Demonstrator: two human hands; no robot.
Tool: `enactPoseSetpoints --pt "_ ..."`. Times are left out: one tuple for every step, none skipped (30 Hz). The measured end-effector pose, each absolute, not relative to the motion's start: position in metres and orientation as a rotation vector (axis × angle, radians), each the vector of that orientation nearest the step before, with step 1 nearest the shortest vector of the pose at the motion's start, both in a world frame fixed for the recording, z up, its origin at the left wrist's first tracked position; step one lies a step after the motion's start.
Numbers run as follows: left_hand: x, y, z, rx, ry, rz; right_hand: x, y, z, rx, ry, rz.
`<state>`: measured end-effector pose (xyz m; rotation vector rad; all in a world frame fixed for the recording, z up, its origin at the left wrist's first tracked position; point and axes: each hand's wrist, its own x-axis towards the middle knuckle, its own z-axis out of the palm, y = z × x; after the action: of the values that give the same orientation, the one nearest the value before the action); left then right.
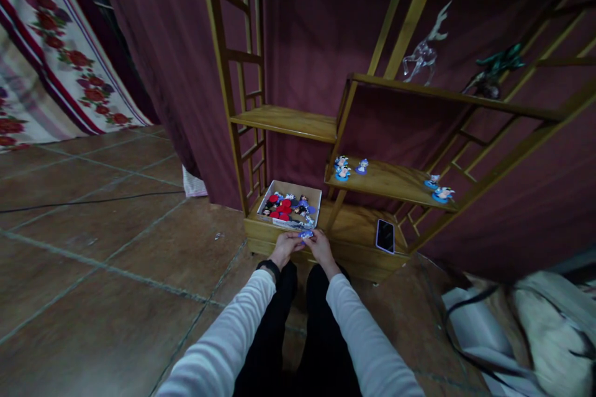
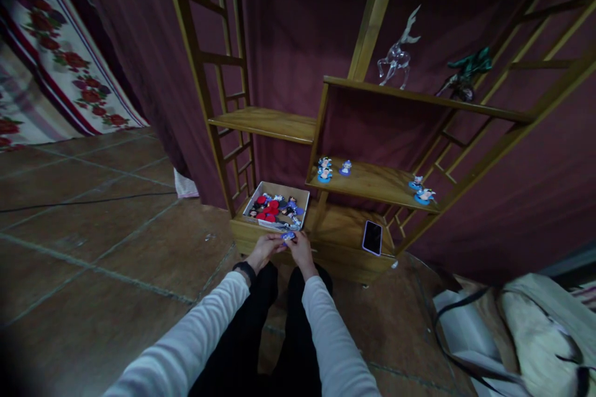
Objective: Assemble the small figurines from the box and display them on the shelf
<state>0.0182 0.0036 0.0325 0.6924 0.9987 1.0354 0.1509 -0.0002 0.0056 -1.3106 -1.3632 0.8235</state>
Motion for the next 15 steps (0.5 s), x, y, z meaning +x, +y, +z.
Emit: enactPoseSetpoints --pt "0.018 0.004 0.033 0.683 0.993 1.037 0.151 -0.001 0.006 -1.275 -1.333 0.860" --pt "0.017 0.004 0.034 0.669 0.987 1.032 0.151 -0.001 0.007 -1.239 -1.283 0.899" --pt "0.016 0.005 0.035 0.651 0.980 1.020 0.152 -0.002 0.008 -1.207 -1.215 0.935" --pt "0.015 0.006 0.035 0.631 0.973 1.002 0.153 -0.003 0.010 -1.185 -1.136 0.966" --pt "0.014 0.006 0.036 0.613 0.966 0.986 0.154 -0.004 0.011 -1.177 -1.052 0.988" --pt "0.014 0.007 0.037 0.598 0.959 0.971 0.155 -0.006 0.012 -1.181 -0.976 1.007" --pt "0.013 0.007 0.037 0.587 0.949 0.958 0.155 -0.007 0.013 -1.188 -0.921 1.035" --pt "0.012 0.008 0.037 0.581 0.937 0.947 0.156 -0.008 0.014 -1.188 -0.884 1.077" --pt "0.012 0.008 0.037 0.577 0.923 0.938 0.156 -0.009 0.015 -1.179 -0.862 1.131" --pt "0.012 0.008 0.037 0.574 0.913 0.931 0.155 -0.010 0.016 -1.160 -0.847 1.190" --pt "0.012 0.008 0.036 0.572 0.905 0.926 0.154 -0.011 0.017 -1.134 -0.835 1.244" --pt "0.012 0.008 0.036 0.571 0.899 0.922 0.153 -0.011 0.018 -1.110 -0.822 1.285" --pt "0.012 0.009 0.035 0.572 0.894 0.918 0.152 -0.011 0.019 -1.096 -0.805 1.310" --pt "0.012 0.009 0.034 0.572 0.887 0.913 0.151 -0.010 0.020 -1.092 -0.790 1.323" --pt "0.012 0.009 0.034 0.573 0.880 0.906 0.150 -0.010 0.021 -1.094 -0.781 1.333"
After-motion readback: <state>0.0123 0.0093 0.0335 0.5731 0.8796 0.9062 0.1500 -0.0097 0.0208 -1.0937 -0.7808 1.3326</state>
